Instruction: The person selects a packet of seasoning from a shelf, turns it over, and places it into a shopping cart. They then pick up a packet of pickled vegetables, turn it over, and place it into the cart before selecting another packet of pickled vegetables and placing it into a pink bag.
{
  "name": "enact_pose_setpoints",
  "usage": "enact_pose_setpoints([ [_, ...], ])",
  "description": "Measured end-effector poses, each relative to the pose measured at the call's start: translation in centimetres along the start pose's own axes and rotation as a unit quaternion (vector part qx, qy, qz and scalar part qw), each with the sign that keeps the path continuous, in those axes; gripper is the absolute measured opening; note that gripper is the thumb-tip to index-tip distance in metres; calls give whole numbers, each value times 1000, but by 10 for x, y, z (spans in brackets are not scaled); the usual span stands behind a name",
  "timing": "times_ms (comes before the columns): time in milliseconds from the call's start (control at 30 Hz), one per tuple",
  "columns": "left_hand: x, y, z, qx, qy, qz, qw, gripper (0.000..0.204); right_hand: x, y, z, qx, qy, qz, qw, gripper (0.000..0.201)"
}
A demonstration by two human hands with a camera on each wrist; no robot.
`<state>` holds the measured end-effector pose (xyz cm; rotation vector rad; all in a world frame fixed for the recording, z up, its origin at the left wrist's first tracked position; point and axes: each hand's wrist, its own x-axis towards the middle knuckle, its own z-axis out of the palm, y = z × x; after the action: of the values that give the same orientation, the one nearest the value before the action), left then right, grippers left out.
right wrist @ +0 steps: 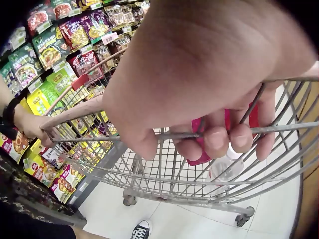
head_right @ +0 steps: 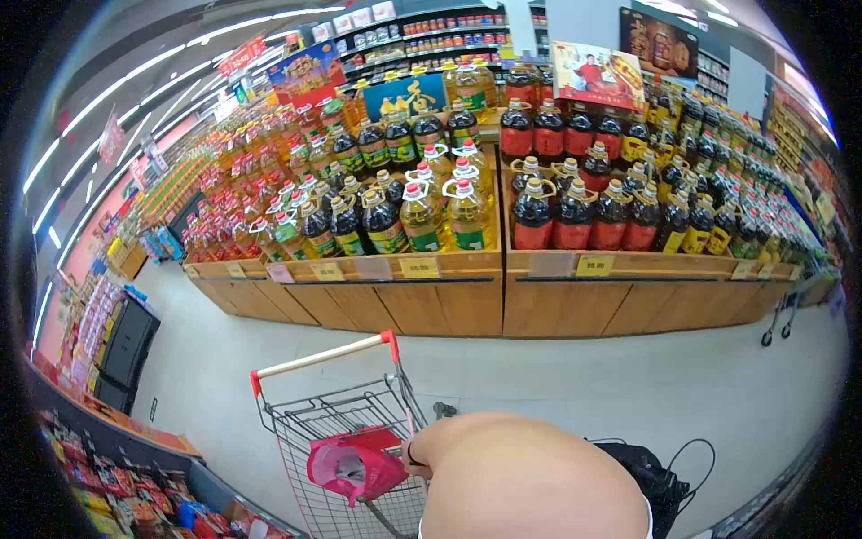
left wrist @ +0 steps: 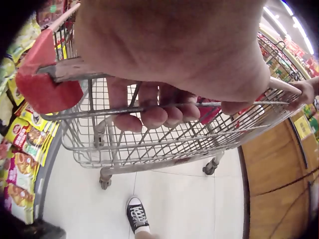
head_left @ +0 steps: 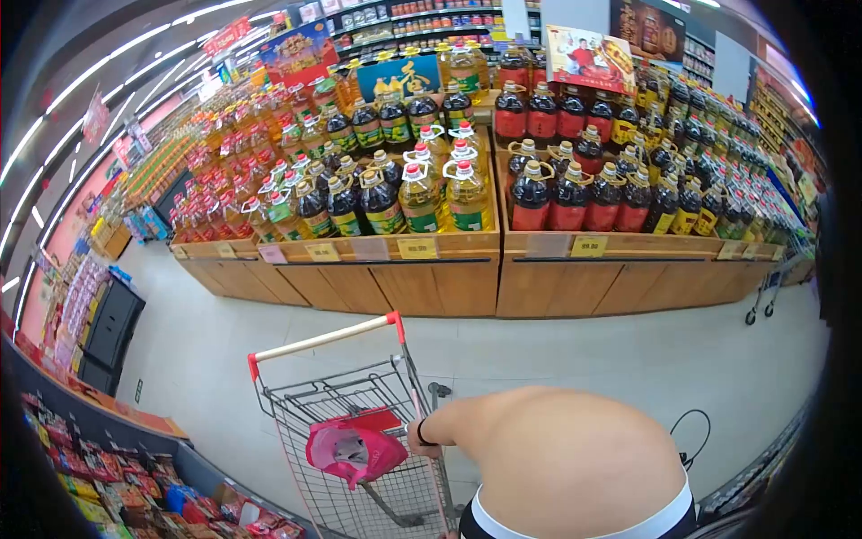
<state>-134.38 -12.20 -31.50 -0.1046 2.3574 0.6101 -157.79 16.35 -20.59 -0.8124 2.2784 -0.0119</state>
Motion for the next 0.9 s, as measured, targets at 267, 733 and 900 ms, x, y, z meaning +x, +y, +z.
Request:
enact_pose_setpoints([
  [267, 28, 11, -24, 36, -12, 46, 998, 59, 38, 0, -15, 59, 44, -14, 997, 22],
  [733, 85, 26, -72, 105, -59, 117, 986, 52, 82, 15, -29, 148, 96, 10, 984, 28],
  [900, 109, 10, -87, 112, -60, 140, 982, 49, 94, 28, -29, 173, 117, 36, 977, 30],
])
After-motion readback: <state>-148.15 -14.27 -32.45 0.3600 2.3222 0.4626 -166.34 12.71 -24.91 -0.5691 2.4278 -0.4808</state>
